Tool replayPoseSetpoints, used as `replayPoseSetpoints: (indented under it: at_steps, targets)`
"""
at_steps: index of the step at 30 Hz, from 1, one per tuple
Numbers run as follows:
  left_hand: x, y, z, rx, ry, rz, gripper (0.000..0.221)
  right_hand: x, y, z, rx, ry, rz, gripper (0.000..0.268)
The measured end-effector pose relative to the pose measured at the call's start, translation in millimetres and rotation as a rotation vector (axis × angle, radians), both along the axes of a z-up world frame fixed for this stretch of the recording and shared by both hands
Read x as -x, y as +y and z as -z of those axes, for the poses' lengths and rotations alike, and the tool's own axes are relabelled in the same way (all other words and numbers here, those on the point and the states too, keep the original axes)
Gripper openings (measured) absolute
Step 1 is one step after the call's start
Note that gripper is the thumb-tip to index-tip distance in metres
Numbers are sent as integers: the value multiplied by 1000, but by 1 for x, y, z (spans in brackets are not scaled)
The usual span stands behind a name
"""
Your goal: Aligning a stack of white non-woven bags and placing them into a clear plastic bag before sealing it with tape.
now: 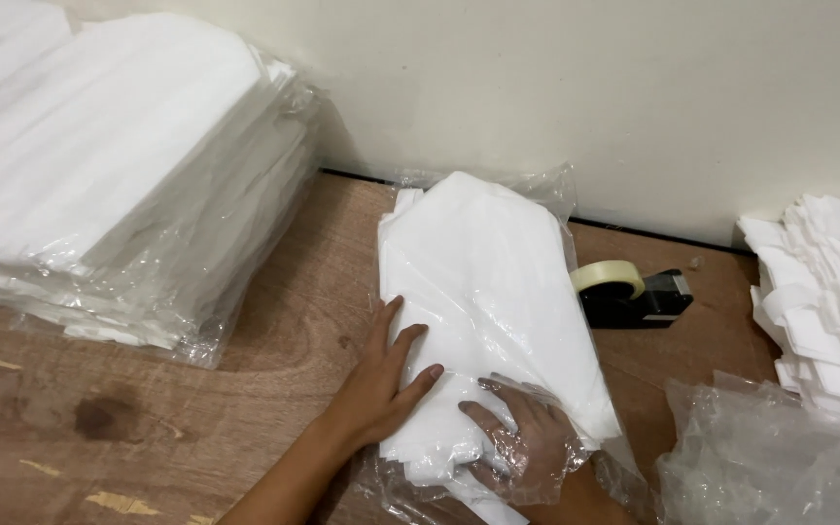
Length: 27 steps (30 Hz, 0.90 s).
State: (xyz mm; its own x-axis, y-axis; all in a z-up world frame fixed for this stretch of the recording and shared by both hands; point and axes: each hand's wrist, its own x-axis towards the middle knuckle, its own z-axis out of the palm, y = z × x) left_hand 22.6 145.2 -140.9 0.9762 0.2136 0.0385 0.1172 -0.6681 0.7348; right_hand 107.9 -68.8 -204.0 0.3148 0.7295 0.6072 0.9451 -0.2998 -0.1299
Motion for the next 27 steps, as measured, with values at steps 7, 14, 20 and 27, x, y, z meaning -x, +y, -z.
replayPoseSetpoints:
  at_steps: [7, 14, 20, 27]
  targets:
    - [6, 7, 3, -313, -329, 99, 52, -1, -2, -20, 181, 48, -12, 60]
    - [9, -7, -6, -338, -667, 306, 37, 1, -9, -41, 186, 100, -123, 51]
    - [20, -40, -47, 232, -751, 391, 26, 5, -10, -37, 273, 71, -91, 63]
    - [41, -53, -28, 1073, 82, 110, 30, 18, 4, -63, 122, 175, -13, 37]
